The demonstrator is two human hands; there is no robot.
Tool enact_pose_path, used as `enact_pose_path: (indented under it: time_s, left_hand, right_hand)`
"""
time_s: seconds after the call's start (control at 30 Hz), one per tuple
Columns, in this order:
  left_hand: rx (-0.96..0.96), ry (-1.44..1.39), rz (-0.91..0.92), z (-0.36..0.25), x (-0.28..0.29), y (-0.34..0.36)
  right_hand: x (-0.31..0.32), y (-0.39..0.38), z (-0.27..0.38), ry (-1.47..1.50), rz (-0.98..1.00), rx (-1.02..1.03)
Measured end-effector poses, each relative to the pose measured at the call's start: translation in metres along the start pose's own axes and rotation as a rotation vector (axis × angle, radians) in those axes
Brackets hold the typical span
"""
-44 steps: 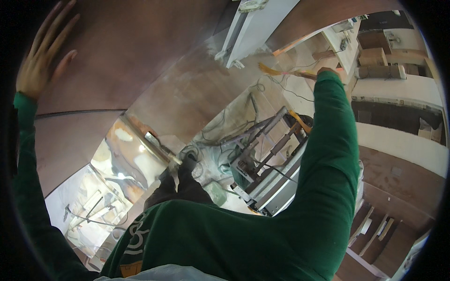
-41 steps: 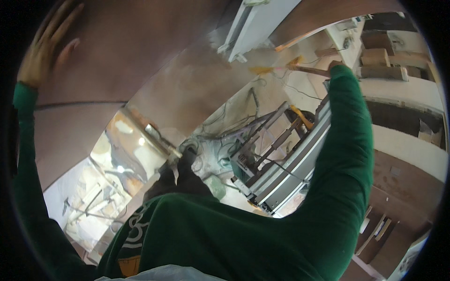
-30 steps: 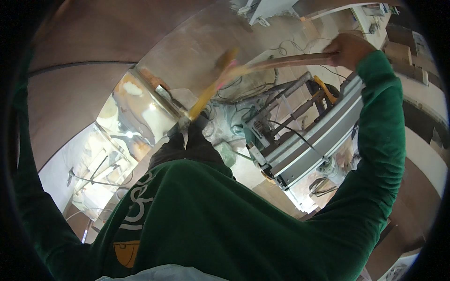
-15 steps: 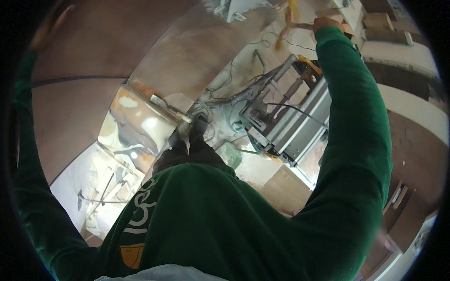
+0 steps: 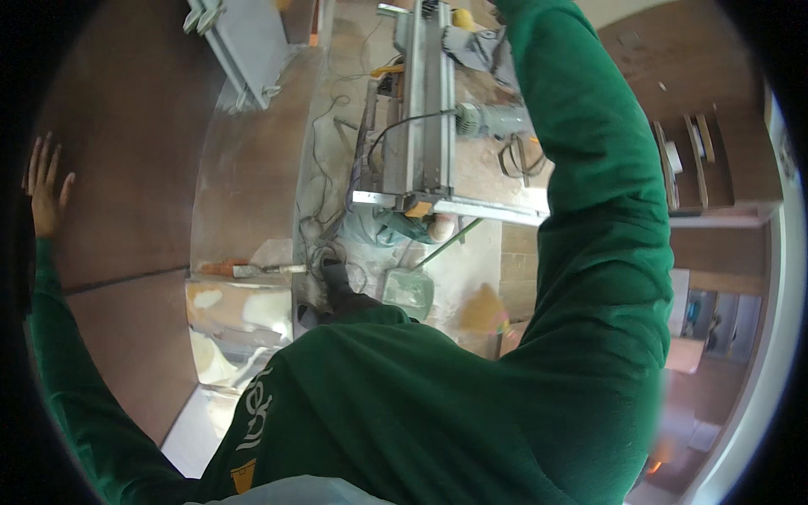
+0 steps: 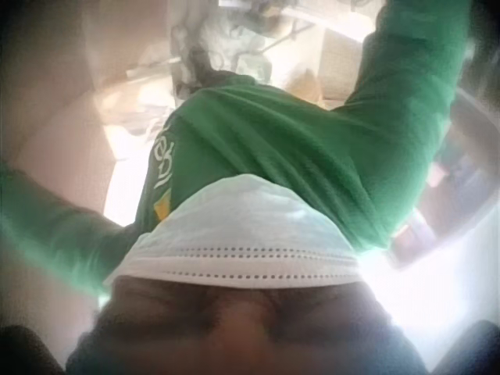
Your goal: The person positions a white cabinet door onto a wall-mounted frame, aligning it with the existing structure. They use a putty knife to scrape and adjust the edges of the door and frame, then use a broom to sweep dust from the surface. The person continues to scrape and align the door, ensuring it fits correctly.
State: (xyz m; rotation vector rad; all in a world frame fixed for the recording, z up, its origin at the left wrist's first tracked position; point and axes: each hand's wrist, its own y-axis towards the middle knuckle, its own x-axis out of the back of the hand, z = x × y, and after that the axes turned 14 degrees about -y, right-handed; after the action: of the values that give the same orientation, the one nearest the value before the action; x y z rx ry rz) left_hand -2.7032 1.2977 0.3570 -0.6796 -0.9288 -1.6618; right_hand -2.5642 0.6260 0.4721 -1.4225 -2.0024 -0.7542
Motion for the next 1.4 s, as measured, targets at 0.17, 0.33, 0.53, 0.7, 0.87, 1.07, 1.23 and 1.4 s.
enact_pose_path:
  time_s: [0.17, 0.33, 0.53, 0.7, 0.87, 1.07, 1.23, 1.4]
  left_hand:
    - [-0.032, -0.051, 0.039, -0.034, 0.054, 0.002]
    - [0.009, -0.417, -0.361, -0.05, -0.022, -0.044]
    - [0.15, -1.099, -0.304, -0.229, -0.069, -0.223]
    - [0.457, -1.531, 0.404, -0.302, -0.143, -0.359]
    - [0.643, -1.645, 0.693, -0.325, -0.103, -0.442]
    - [0.899, -1.431, 1.012, -0.338, -0.147, -0.585]
    - [0.829, -1.377, 1.059, -0.383, -0.099, -0.587]
    - [0.859, -1.127, 1.138, -0.389, -0.039, -0.545]
  right_hand:
    - [-0.038, -0.113, -0.082, 0.815, 0.14, -0.594]
    - [-0.066, -0.254, -0.086, 1.302, -0.039, -0.668]
    - [-0.153, -0.365, -0.093, 1.084, -0.075, -1.023]
    - [-0.238, -0.418, -0.096, 0.808, 0.01, -1.15]
    - [-0.269, -0.436, -0.094, 0.735, 0.152, -1.217]
    - [-0.319, -0.393, -0.074, 0.694, 0.3, -1.17]
    - [-0.428, -0.391, -0.095, 0.524, 0.358, -0.972]
    - [-0.479, -0.381, -0.08, 0.74, 0.289, -0.812]
